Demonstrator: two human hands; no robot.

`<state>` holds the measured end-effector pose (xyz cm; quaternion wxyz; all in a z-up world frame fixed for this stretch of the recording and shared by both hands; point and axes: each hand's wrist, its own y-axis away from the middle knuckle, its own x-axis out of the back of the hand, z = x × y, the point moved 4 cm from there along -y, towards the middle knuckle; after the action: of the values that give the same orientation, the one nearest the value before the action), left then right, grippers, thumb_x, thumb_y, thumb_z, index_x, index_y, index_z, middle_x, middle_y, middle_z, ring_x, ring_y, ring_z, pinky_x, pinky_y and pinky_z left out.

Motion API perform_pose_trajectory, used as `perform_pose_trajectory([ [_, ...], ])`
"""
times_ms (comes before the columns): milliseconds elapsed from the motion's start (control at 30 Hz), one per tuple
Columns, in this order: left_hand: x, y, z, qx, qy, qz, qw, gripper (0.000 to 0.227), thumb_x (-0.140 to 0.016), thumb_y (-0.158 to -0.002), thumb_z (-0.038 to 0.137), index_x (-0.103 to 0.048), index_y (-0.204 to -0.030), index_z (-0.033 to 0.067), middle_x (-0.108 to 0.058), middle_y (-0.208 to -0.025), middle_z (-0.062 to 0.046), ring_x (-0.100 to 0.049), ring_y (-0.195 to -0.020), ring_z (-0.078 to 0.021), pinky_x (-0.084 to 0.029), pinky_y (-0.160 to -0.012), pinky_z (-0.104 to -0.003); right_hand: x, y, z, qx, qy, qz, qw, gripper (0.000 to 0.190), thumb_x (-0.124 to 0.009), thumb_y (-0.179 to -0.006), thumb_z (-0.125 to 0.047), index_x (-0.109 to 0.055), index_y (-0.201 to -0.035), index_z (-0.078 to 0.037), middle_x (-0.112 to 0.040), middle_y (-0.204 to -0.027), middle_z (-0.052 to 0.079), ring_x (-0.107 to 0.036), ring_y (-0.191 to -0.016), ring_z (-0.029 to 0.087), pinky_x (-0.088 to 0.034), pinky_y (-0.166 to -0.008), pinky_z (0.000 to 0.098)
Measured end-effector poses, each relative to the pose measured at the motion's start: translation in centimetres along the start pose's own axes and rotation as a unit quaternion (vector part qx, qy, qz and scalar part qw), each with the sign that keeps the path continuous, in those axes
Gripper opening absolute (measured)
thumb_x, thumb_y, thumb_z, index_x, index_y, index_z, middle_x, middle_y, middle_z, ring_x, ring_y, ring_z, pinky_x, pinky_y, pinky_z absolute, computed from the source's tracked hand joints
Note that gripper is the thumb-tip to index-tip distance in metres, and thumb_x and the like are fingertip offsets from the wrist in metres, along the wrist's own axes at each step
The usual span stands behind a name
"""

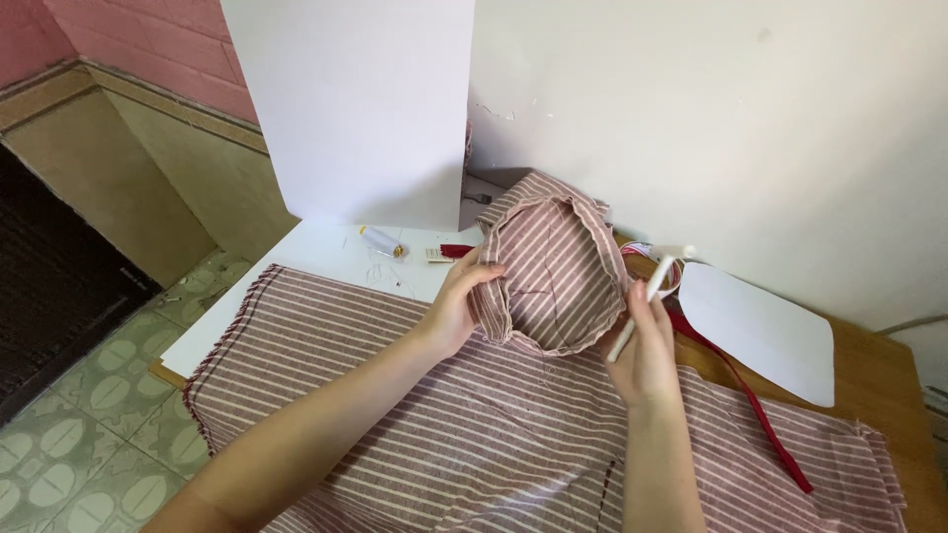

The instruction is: Inspecting and shaping a small striped fabric bag using a small plastic tool on a workbench.

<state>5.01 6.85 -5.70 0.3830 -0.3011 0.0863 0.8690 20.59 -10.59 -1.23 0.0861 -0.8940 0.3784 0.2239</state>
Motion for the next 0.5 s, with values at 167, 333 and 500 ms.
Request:
perform_pose_trajectory([
  [167,-1.9,1.6,1.9,0.004,-0.143,-0.037,0.989,0.084,-0.076,-0.093,0.039,-0.042,-0.163,0.0062,-0.058,-0.150,-0.026,-0.058,-0.135,-0.0460,-0.048,-0.111,-0.063,-1.8,0.6,-0.7,0.016,-0.004,-0.019,1.000,0.053,-0.079,-0.099,-0.023,-0.052,-0.135,0.005,-0.071,-0.107,0.017,-0.079,-0.090,0.030,-0.068,-0.079,0.0447],
  [333,-6.0,2.5,6.9,-0.221,-0.399,0.022,0.890,0.073,-0.071,-0.100,0.019,-0.035,-0.159,-0.0030,-0.046,-0.157,-0.033,-0.037,-0.150,-0.0562,-0.028,-0.125,-0.070,-2.7,1.2,-1.5,0.053,-0.023,0.030,0.998,0.035,-0.082,-0.096,-0.013,-0.056,-0.116,-0.002,-0.072,-0.096,0.012,-0.080,-0.085,0.027,-0.068,-0.075,0.0404],
  [500,-8.7,0.1,5.8,-0.325,-0.667,0.060,0.668,0.042,-0.073,-0.098,0.046,-0.070,-0.124,0.0131,-0.071,-0.097,-0.010,-0.070,-0.101,-0.0373,-0.054,-0.089,-0.052,-1.2,0.3,-0.6,0.081,-0.047,0.062,0.994,0.032,-0.081,-0.096,-0.006,-0.052,-0.107,-0.009,-0.071,-0.089,0.006,-0.079,-0.081,0.022,-0.065,-0.074,0.0326],
])
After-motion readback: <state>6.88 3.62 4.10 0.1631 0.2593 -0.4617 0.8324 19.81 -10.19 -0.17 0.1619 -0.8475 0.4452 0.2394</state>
